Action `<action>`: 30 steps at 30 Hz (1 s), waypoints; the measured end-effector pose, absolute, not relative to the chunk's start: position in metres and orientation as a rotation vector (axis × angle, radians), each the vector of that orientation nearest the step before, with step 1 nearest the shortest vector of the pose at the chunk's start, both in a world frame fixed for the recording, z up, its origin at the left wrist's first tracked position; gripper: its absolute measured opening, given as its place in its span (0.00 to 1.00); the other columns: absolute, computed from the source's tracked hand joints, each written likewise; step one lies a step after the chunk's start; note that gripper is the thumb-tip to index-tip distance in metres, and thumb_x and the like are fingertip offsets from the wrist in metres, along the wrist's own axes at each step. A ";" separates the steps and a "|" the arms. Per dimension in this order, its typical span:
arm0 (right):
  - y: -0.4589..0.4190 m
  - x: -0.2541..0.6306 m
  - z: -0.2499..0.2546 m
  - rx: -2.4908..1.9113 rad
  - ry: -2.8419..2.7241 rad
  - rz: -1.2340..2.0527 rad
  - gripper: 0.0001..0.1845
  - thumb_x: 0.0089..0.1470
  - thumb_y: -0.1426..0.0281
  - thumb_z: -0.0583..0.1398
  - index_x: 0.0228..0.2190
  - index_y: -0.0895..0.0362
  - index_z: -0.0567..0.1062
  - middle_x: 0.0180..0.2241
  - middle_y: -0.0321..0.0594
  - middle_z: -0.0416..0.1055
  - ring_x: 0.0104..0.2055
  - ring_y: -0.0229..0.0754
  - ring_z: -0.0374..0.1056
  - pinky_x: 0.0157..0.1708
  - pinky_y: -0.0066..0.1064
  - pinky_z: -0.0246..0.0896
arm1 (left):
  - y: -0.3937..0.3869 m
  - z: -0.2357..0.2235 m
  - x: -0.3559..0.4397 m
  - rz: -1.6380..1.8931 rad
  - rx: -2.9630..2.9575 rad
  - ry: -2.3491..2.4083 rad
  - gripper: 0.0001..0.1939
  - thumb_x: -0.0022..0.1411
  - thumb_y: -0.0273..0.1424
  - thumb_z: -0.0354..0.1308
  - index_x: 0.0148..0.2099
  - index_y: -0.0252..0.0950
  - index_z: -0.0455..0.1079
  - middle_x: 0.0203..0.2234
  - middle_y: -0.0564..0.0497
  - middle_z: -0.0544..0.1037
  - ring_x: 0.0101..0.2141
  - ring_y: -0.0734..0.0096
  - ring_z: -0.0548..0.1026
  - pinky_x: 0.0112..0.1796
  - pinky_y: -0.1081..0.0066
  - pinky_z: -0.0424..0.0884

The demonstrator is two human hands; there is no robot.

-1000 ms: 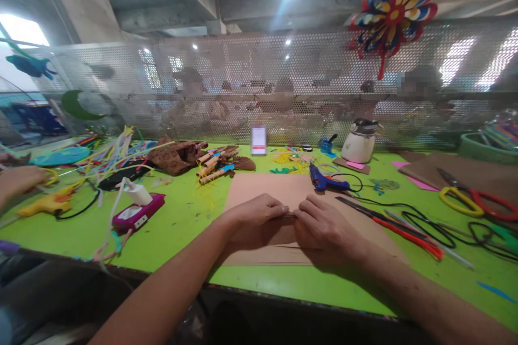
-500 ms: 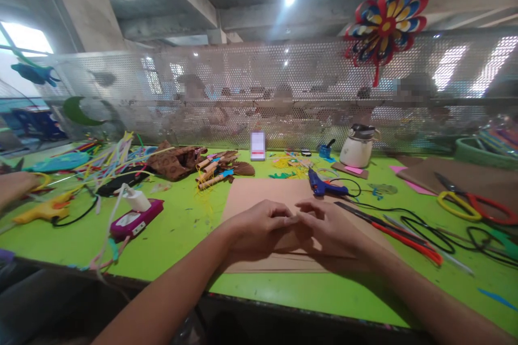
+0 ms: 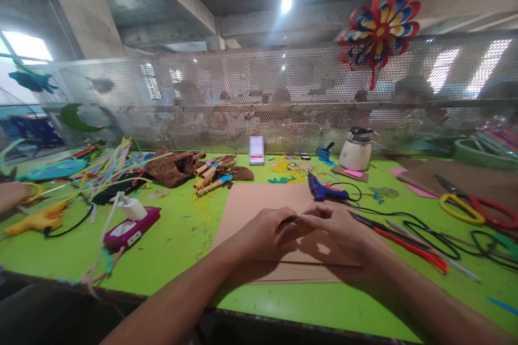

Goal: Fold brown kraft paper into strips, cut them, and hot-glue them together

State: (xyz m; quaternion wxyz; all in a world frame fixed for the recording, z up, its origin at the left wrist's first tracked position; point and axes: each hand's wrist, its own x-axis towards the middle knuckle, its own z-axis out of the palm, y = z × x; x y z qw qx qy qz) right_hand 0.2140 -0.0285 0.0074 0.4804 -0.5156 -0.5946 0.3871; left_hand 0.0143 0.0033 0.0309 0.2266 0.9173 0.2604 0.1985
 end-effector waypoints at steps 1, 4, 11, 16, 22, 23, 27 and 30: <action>-0.028 0.215 0.006 -1.235 -1.441 0.967 0.15 0.43 0.60 0.65 0.27 0.60 0.78 0.28 0.41 0.74 0.32 0.41 0.66 0.33 0.31 0.60 | 0.004 0.029 0.015 0.570 2.536 0.710 0.17 0.52 0.32 0.60 0.46 0.36 0.68 0.36 0.49 0.76 0.33 0.69 0.71 0.34 0.73 0.63; -0.028 0.216 0.004 -1.189 -1.431 0.959 0.14 0.43 0.60 0.65 0.26 0.60 0.78 0.26 0.39 0.73 0.30 0.40 0.66 0.32 0.30 0.60 | 0.006 0.027 0.015 0.624 2.547 0.680 0.18 0.52 0.32 0.61 0.46 0.37 0.68 0.36 0.50 0.76 0.33 0.70 0.71 0.33 0.74 0.63; -0.029 0.212 0.007 -1.157 -1.425 0.853 0.14 0.42 0.61 0.66 0.22 0.60 0.78 0.21 0.38 0.72 0.26 0.39 0.65 0.27 0.29 0.60 | 0.002 0.034 0.016 0.624 2.462 0.746 0.13 0.63 0.34 0.47 0.39 0.35 0.71 0.32 0.50 0.76 0.32 0.71 0.71 0.32 0.74 0.62; -0.028 0.213 0.006 -1.224 -1.401 0.718 0.15 0.43 0.60 0.64 0.22 0.61 0.78 0.19 0.39 0.72 0.23 0.39 0.65 0.24 0.29 0.61 | 0.003 0.034 0.015 0.524 2.427 0.891 0.17 0.64 0.37 0.46 0.34 0.32 0.71 0.25 0.49 0.75 0.24 0.72 0.68 0.25 0.73 0.58; -0.023 0.222 0.006 -1.154 -1.462 0.861 0.14 0.43 0.61 0.65 0.27 0.61 0.79 0.25 0.41 0.76 0.28 0.41 0.69 0.29 0.31 0.64 | 0.005 0.026 0.016 0.640 2.624 0.853 0.15 0.64 0.36 0.46 0.34 0.34 0.70 0.26 0.49 0.75 0.24 0.73 0.68 0.26 0.74 0.56; -0.022 0.224 0.006 -1.129 -1.467 0.912 0.14 0.43 0.61 0.66 0.28 0.61 0.79 0.26 0.41 0.76 0.28 0.41 0.70 0.30 0.31 0.65 | 0.005 0.026 0.015 0.648 2.646 0.852 0.13 0.63 0.36 0.47 0.34 0.34 0.69 0.26 0.49 0.75 0.25 0.73 0.68 0.26 0.74 0.56; -0.020 0.232 0.006 -1.023 -1.480 1.063 0.14 0.42 0.64 0.67 0.31 0.59 0.79 0.29 0.39 0.77 0.31 0.40 0.71 0.34 0.32 0.66 | 0.010 0.026 0.014 0.681 2.719 0.872 0.07 0.60 0.33 0.53 0.34 0.35 0.69 0.27 0.50 0.75 0.27 0.71 0.69 0.27 0.74 0.57; -0.019 0.236 0.006 -1.000 -1.486 1.061 0.13 0.42 0.66 0.68 0.31 0.59 0.78 0.27 0.37 0.75 0.29 0.36 0.69 0.32 0.28 0.65 | 0.015 0.027 0.012 0.693 2.725 0.879 0.09 0.63 0.33 0.50 0.35 0.36 0.69 0.29 0.51 0.75 0.28 0.71 0.69 0.29 0.74 0.58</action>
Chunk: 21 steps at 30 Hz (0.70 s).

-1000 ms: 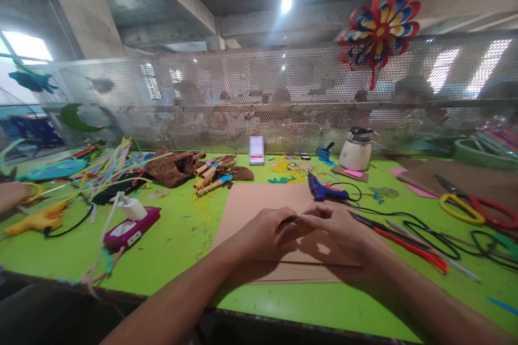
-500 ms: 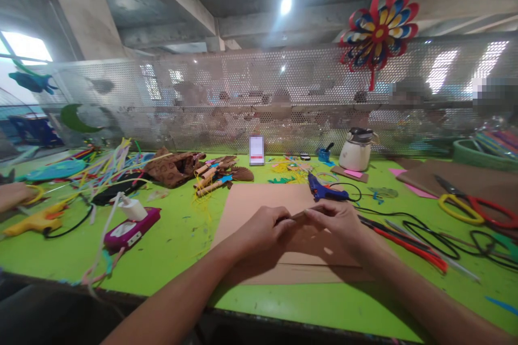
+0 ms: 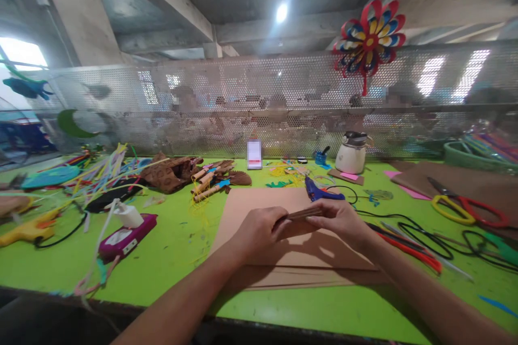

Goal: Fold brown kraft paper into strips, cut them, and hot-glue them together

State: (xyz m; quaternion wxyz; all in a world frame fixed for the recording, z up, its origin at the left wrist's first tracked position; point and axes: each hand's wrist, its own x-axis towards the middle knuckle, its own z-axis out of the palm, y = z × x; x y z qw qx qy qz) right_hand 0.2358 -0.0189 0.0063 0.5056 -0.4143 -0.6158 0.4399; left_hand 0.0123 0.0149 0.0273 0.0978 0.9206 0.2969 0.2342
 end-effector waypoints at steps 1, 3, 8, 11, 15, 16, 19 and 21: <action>-0.019 0.237 0.006 -1.005 -1.485 1.051 0.12 0.42 0.66 0.68 0.30 0.60 0.78 0.25 0.36 0.74 0.27 0.35 0.68 0.30 0.27 0.64 | 0.017 0.028 0.012 0.701 2.718 0.880 0.10 0.64 0.33 0.49 0.35 0.36 0.69 0.29 0.51 0.75 0.29 0.71 0.70 0.30 0.74 0.59; -0.019 0.238 0.006 -1.021 -1.487 1.028 0.11 0.42 0.66 0.68 0.28 0.61 0.78 0.22 0.35 0.72 0.25 0.34 0.65 0.27 0.26 0.62 | 0.021 0.027 0.010 0.733 2.697 0.883 0.09 0.63 0.33 0.50 0.36 0.36 0.69 0.31 0.50 0.75 0.31 0.70 0.70 0.32 0.74 0.61; -0.020 0.241 0.004 -1.055 -1.489 0.937 0.12 0.43 0.64 0.68 0.27 0.61 0.78 0.22 0.35 0.71 0.25 0.34 0.64 0.26 0.26 0.60 | 0.030 0.025 0.007 0.779 2.567 0.933 0.07 0.61 0.32 0.53 0.35 0.35 0.70 0.29 0.50 0.75 0.31 0.70 0.70 0.33 0.73 0.63; -0.018 0.243 0.003 -1.060 -1.484 0.911 0.13 0.43 0.63 0.67 0.27 0.61 0.78 0.21 0.35 0.70 0.24 0.34 0.63 0.26 0.26 0.59 | 0.032 0.024 0.006 0.758 2.454 0.947 0.07 0.59 0.30 0.53 0.35 0.35 0.71 0.27 0.51 0.76 0.28 0.71 0.70 0.31 0.73 0.63; -0.016 0.245 0.003 -1.068 -1.479 0.892 0.14 0.44 0.62 0.67 0.27 0.62 0.77 0.20 0.35 0.69 0.23 0.34 0.62 0.25 0.27 0.57 | 0.031 0.022 0.006 0.811 2.332 0.975 0.06 0.57 0.29 0.53 0.36 0.35 0.70 0.27 0.52 0.75 0.28 0.72 0.70 0.30 0.74 0.64; -0.016 0.246 0.003 -1.068 -1.473 0.892 0.14 0.44 0.62 0.67 0.27 0.62 0.77 0.20 0.35 0.69 0.23 0.34 0.61 0.25 0.27 0.57 | 0.031 0.021 0.006 0.833 2.297 0.970 0.06 0.56 0.28 0.54 0.37 0.35 0.69 0.27 0.52 0.75 0.28 0.72 0.71 0.30 0.74 0.64; -0.014 0.247 0.003 -1.056 -1.455 0.900 0.14 0.44 0.61 0.67 0.27 0.61 0.77 0.20 0.35 0.69 0.23 0.34 0.61 0.25 0.28 0.57 | 0.034 0.019 0.007 0.897 2.177 0.901 0.07 0.55 0.28 0.55 0.38 0.35 0.66 0.26 0.53 0.73 0.28 0.73 0.70 0.29 0.74 0.65; -0.013 0.249 0.003 -1.047 -1.442 0.908 0.15 0.44 0.61 0.67 0.27 0.61 0.77 0.21 0.36 0.70 0.23 0.35 0.63 0.26 0.28 0.59 | 0.035 0.019 0.009 0.948 2.097 0.825 0.08 0.54 0.29 0.57 0.38 0.35 0.64 0.25 0.54 0.72 0.26 0.74 0.70 0.28 0.75 0.65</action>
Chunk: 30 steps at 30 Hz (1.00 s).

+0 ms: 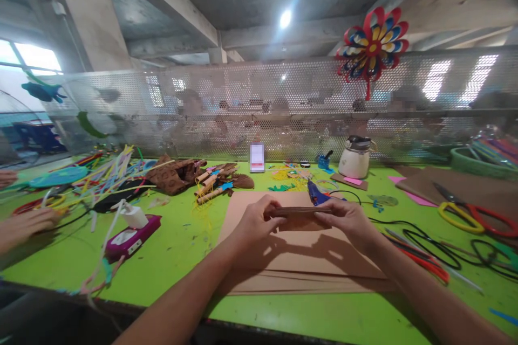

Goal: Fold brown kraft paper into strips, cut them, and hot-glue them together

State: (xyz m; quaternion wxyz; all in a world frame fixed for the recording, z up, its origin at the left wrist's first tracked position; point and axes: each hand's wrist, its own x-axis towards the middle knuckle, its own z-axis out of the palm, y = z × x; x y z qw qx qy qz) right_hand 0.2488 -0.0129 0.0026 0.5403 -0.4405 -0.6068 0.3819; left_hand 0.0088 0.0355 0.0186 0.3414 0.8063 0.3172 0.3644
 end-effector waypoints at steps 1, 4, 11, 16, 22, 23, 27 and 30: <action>-0.012 0.249 0.002 -1.045 -1.439 0.916 0.15 0.43 0.61 0.67 0.27 0.61 0.77 0.21 0.36 0.70 0.24 0.36 0.64 0.27 0.29 0.60 | 0.036 0.019 0.009 0.979 2.064 0.794 0.09 0.53 0.29 0.58 0.38 0.35 0.63 0.24 0.55 0.71 0.25 0.75 0.69 0.28 0.75 0.65; -0.011 0.250 0.000 -1.060 -1.453 0.947 0.15 0.41 0.61 0.68 0.26 0.60 0.77 0.23 0.37 0.72 0.26 0.38 0.66 0.30 0.30 0.62 | 0.032 0.022 0.011 1.077 2.022 0.752 0.11 0.52 0.31 0.61 0.36 0.34 0.63 0.25 0.55 0.69 0.24 0.77 0.67 0.27 0.75 0.64; -0.011 0.243 -0.003 -1.022 -1.554 0.974 0.10 0.42 0.66 0.66 0.27 0.59 0.78 0.25 0.37 0.75 0.29 0.39 0.68 0.32 0.30 0.64 | 0.023 0.032 0.011 1.144 2.047 0.644 0.10 0.52 0.32 0.61 0.34 0.33 0.65 0.27 0.52 0.70 0.26 0.77 0.66 0.29 0.75 0.65; -0.013 0.240 -0.001 -1.082 -1.678 0.813 0.08 0.44 0.67 0.63 0.28 0.60 0.78 0.27 0.39 0.75 0.31 0.41 0.68 0.33 0.31 0.63 | 0.024 0.029 0.012 1.111 2.089 0.615 0.11 0.51 0.32 0.61 0.35 0.32 0.66 0.27 0.51 0.70 0.27 0.76 0.66 0.30 0.74 0.64; -0.020 0.232 0.003 -1.208 -1.831 0.568 0.08 0.49 0.67 0.60 0.30 0.58 0.78 0.29 0.41 0.75 0.34 0.44 0.69 0.37 0.33 0.62 | 0.026 0.027 0.011 1.127 2.145 0.657 0.08 0.54 0.32 0.59 0.34 0.33 0.67 0.26 0.52 0.69 0.27 0.76 0.65 0.30 0.74 0.62; -0.021 0.231 0.004 -1.220 -1.833 0.557 0.08 0.50 0.67 0.60 0.30 0.58 0.78 0.29 0.41 0.75 0.34 0.44 0.69 0.37 0.33 0.62 | 0.026 0.027 0.011 1.126 2.139 0.670 0.08 0.54 0.32 0.59 0.34 0.33 0.67 0.26 0.52 0.69 0.27 0.75 0.65 0.29 0.74 0.62; -0.025 0.227 0.007 -1.237 -1.796 0.559 0.08 0.51 0.66 0.60 0.30 0.58 0.78 0.28 0.39 0.75 0.32 0.42 0.68 0.33 0.30 0.61 | 0.029 0.029 0.010 1.055 2.117 0.769 0.06 0.53 0.31 0.58 0.32 0.33 0.68 0.25 0.52 0.70 0.27 0.74 0.66 0.30 0.74 0.63; -0.025 0.229 0.007 -1.239 -1.773 0.589 0.10 0.52 0.65 0.59 0.29 0.59 0.77 0.25 0.38 0.73 0.28 0.39 0.66 0.28 0.28 0.58 | 0.029 0.032 0.007 0.887 2.136 0.835 0.05 0.52 0.29 0.57 0.32 0.33 0.69 0.25 0.52 0.73 0.29 0.72 0.69 0.31 0.74 0.64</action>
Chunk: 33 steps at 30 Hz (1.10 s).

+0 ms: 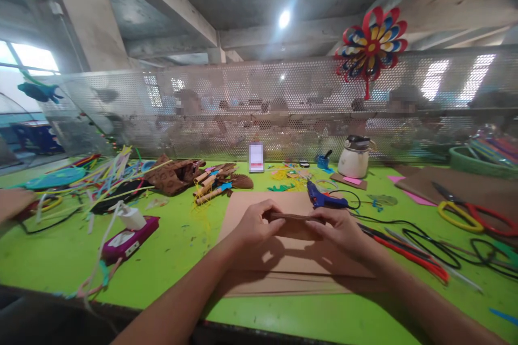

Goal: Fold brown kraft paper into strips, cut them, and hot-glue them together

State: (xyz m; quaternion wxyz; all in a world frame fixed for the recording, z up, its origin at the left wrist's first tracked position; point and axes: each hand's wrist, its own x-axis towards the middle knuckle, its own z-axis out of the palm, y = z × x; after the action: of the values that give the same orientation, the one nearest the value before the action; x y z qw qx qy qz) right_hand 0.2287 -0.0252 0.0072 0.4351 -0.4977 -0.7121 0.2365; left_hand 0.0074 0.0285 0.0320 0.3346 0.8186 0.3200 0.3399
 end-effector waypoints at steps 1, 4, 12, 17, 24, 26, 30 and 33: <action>-0.025 0.229 0.007 -1.240 -1.773 0.620 0.11 0.52 0.65 0.59 0.28 0.59 0.77 0.23 0.38 0.72 0.26 0.38 0.65 0.26 0.27 0.57 | 0.027 0.034 0.006 0.798 2.152 0.841 0.06 0.52 0.29 0.56 0.33 0.33 0.70 0.26 0.52 0.74 0.29 0.72 0.69 0.31 0.74 0.64; -0.028 0.227 0.009 -1.237 -1.750 0.788 0.12 0.51 0.63 0.60 0.26 0.60 0.75 0.19 0.36 0.69 0.23 0.36 0.63 0.23 0.26 0.55 | 0.017 0.041 0.005 0.574 2.229 0.791 0.10 0.57 0.31 0.52 0.35 0.32 0.73 0.25 0.51 0.75 0.29 0.72 0.69 0.31 0.74 0.63; -0.036 0.212 0.020 -1.277 -1.696 0.867 0.15 0.48 0.61 0.61 0.19 0.60 0.72 0.18 0.35 0.67 0.23 0.36 0.62 0.23 0.26 0.54 | 0.012 0.036 0.017 0.603 2.340 0.675 0.14 0.62 0.34 0.50 0.39 0.36 0.76 0.31 0.49 0.76 0.34 0.69 0.70 0.37 0.73 0.63; -0.033 0.211 0.014 -1.227 -1.595 0.923 0.16 0.46 0.59 0.63 0.24 0.61 0.75 0.21 0.37 0.69 0.25 0.38 0.63 0.25 0.28 0.58 | 0.019 0.030 0.016 0.568 2.081 0.678 0.14 0.62 0.35 0.50 0.36 0.33 0.75 0.29 0.50 0.75 0.31 0.71 0.69 0.34 0.73 0.63; -0.037 0.222 0.013 -0.628 -1.317 1.470 0.23 0.49 0.62 0.63 0.47 0.53 0.74 0.45 0.45 0.72 0.45 0.45 0.68 0.45 0.36 0.63 | 0.026 0.025 0.012 0.591 1.539 0.545 0.18 0.55 0.43 0.60 0.35 0.30 0.72 0.26 0.50 0.71 0.26 0.76 0.65 0.28 0.74 0.60; -0.038 0.224 0.016 -0.574 -1.301 1.509 0.18 0.51 0.62 0.61 0.44 0.53 0.76 0.43 0.45 0.74 0.43 0.45 0.69 0.45 0.37 0.63 | 0.025 0.023 0.013 0.596 1.426 0.489 0.18 0.53 0.43 0.62 0.34 0.30 0.72 0.25 0.52 0.69 0.25 0.78 0.64 0.28 0.75 0.59; -0.040 0.219 0.022 -0.715 -1.479 1.417 0.17 0.48 0.66 0.64 0.43 0.52 0.77 0.40 0.42 0.74 0.42 0.44 0.69 0.46 0.36 0.62 | 0.016 0.022 0.016 0.535 1.331 0.415 0.18 0.51 0.42 0.65 0.37 0.32 0.74 0.29 0.49 0.71 0.29 0.75 0.67 0.32 0.74 0.60; -0.044 0.214 0.025 -0.738 -1.665 1.290 0.13 0.49 0.65 0.64 0.38 0.55 0.78 0.37 0.41 0.73 0.40 0.43 0.68 0.44 0.35 0.63 | 0.010 0.021 0.016 0.451 1.317 0.393 0.17 0.49 0.41 0.66 0.37 0.33 0.74 0.27 0.50 0.72 0.28 0.74 0.68 0.31 0.74 0.60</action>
State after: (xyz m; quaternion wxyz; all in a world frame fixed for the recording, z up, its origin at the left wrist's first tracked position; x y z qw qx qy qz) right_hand 0.2136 -0.0437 0.0252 0.4393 -0.2970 -0.6703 0.5192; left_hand 0.0164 0.0103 0.0214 0.7497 0.6026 0.1797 0.2063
